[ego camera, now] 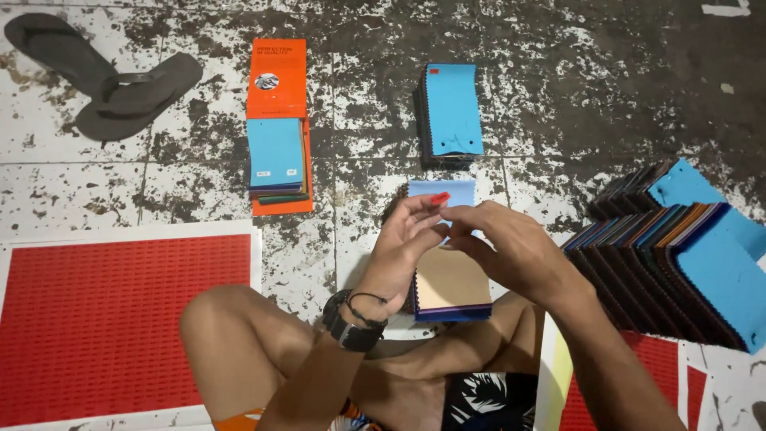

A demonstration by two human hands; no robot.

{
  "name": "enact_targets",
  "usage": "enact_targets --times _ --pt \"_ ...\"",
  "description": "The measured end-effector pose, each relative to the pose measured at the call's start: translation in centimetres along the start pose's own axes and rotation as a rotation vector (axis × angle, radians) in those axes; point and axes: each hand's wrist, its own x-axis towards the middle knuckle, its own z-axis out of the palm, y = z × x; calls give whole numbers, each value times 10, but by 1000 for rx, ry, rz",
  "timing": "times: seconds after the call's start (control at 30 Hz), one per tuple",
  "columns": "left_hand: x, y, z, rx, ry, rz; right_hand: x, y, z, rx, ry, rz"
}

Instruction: The person sits on the floor and assembles spiral-bound notebooks by hand. They place small red adhesive tabs onto the top corners of the pages in each notebook, then stack the completed units. The person handles multiple notebooks of different colors and repeatedly applies the tabs to the page edges.

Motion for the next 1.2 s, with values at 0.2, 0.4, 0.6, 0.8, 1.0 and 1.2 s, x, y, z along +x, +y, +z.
enact_targets --times 0.2,0.4,0.6,0.8,1.0,1.2 --pt "-13 13 0 116 -50 3 -20 24 28 -77 185 -41" --pt "11 24 -30 834 38 267 -10 54 37 139 279 121" --pt "31 29 -32 954 48 245 18 57 37 445 11 436" --pt "34 28 -34 944 42 230 22 65 44 448 -78 454" --pt "37 23 -40 959 28 245 21 70 47 476 -92 453" --pt "35 5 -54 1177 137 433 23 73 50 348 -84 450"
